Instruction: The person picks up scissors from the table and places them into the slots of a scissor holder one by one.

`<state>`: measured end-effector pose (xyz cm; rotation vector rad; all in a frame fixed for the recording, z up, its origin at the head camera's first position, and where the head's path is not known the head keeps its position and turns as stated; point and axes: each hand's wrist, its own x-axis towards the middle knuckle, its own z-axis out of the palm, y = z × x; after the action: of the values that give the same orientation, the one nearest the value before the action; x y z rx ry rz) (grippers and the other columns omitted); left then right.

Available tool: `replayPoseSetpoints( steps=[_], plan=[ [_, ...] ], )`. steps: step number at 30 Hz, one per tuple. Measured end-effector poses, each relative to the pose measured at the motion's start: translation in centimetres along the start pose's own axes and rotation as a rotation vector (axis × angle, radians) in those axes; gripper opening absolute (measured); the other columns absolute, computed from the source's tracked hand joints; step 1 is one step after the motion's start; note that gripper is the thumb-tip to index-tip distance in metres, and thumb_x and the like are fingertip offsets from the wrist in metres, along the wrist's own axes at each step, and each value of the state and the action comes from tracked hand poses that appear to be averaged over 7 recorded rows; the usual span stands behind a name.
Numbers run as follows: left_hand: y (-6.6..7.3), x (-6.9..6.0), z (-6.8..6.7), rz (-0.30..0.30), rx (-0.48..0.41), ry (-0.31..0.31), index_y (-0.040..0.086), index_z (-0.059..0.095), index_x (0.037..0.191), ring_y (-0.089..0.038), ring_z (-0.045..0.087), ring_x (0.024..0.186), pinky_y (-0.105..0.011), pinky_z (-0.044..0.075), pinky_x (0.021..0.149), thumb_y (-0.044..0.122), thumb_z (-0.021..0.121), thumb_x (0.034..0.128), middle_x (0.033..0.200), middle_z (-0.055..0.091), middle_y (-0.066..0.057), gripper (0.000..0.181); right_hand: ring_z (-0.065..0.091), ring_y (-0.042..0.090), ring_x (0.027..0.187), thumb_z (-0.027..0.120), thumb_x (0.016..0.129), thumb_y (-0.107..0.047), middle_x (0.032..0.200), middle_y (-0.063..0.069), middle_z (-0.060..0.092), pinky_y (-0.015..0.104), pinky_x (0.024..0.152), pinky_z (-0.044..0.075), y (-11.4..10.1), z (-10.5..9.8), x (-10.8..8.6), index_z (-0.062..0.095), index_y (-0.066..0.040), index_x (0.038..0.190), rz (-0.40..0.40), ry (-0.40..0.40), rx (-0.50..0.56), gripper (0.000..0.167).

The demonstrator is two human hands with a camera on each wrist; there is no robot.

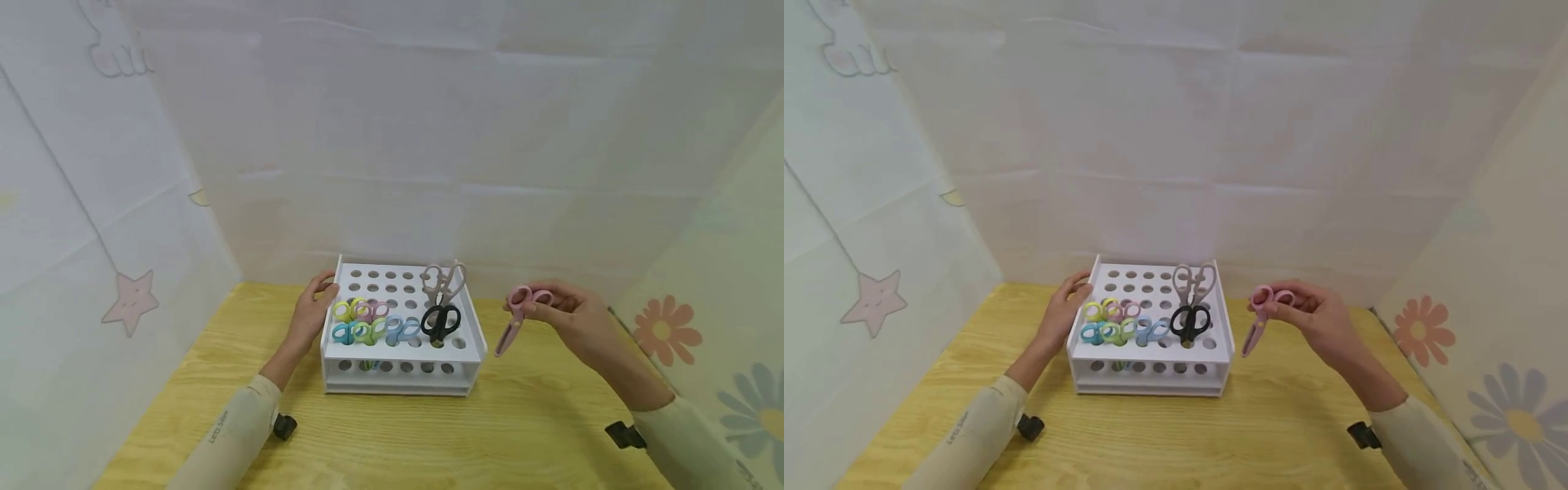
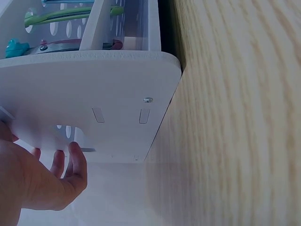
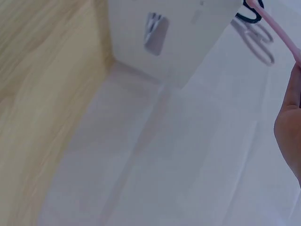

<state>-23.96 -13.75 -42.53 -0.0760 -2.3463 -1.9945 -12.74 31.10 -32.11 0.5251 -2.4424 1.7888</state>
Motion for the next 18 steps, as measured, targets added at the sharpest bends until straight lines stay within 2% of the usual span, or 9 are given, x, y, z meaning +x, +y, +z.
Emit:
replayPoseSetpoints(
  steps=[4,7,11,14,18],
  plan=[
    [-0.3,0.0,0.1,0.005,0.002,0.0,0.018,0.055,0.146,-0.033,0.057,0.115,-0.046,0.047,0.094,0.04,0.061,0.1024,0.135,0.056,-0.015,0.049,0.067,0.037,0.106,0.062,0.099,0.004,0.115,0.029,0.067,0.039,0.093,0.052,-0.6,2.1,2.3,0.063,0.009,0.122,-0.101,0.007,0.184,0.024],
    [-0.3,0.0,0.2,0.009,0.007,-0.003,0.017,0.054,0.147,-0.034,0.058,0.115,-0.048,0.046,0.095,0.038,0.06,0.1032,0.135,0.056,-0.016,0.049,0.068,0.033,0.105,0.066,0.098,-0.001,0.12,0.026,0.066,0.037,0.094,0.051,-1.4,3.8,3.9,0.063,0.007,0.122,-0.102,0.039,0.218,0.025],
    [-0.4,0.0,0.2,0.014,0.011,0.004,0.018,0.055,0.146,-0.035,0.059,0.114,-0.049,0.046,0.096,0.037,0.06,0.1037,0.135,0.056,-0.016,0.047,0.066,0.03,0.108,0.074,0.095,-0.011,0.122,0.02,0.067,0.035,0.097,0.049,-2.5,5.9,6.1,0.066,0.002,0.118,-0.076,0.069,0.206,0.028],
    [-0.4,0.1,0.2,0.018,0.011,0.01,0.02,0.056,0.145,-0.034,0.059,0.113,-0.048,0.047,0.095,0.039,0.06,0.1031,0.133,0.057,-0.015,0.046,0.065,0.036,0.113,0.074,0.095,-0.01,0.123,0.023,0.065,0.039,0.099,0.048,-3.1,7.2,7.8,0.064,0.005,0.117,-0.1,0.028,0.264,0.028],
    [-0.4,0.2,0.0,0.025,0.009,0.011,0.021,0.057,0.144,-0.033,0.06,0.111,-0.046,0.049,0.091,0.04,0.061,0.102,0.132,0.057,-0.014,0.046,0.064,0.041,0.113,0.072,0.096,-0.005,0.121,0.025,0.064,0.041,0.098,0.049,-4.0,8.9,10.1,0.063,0.008,0.116,-0.128,-0.041,0.334,0.026]
  ],
)
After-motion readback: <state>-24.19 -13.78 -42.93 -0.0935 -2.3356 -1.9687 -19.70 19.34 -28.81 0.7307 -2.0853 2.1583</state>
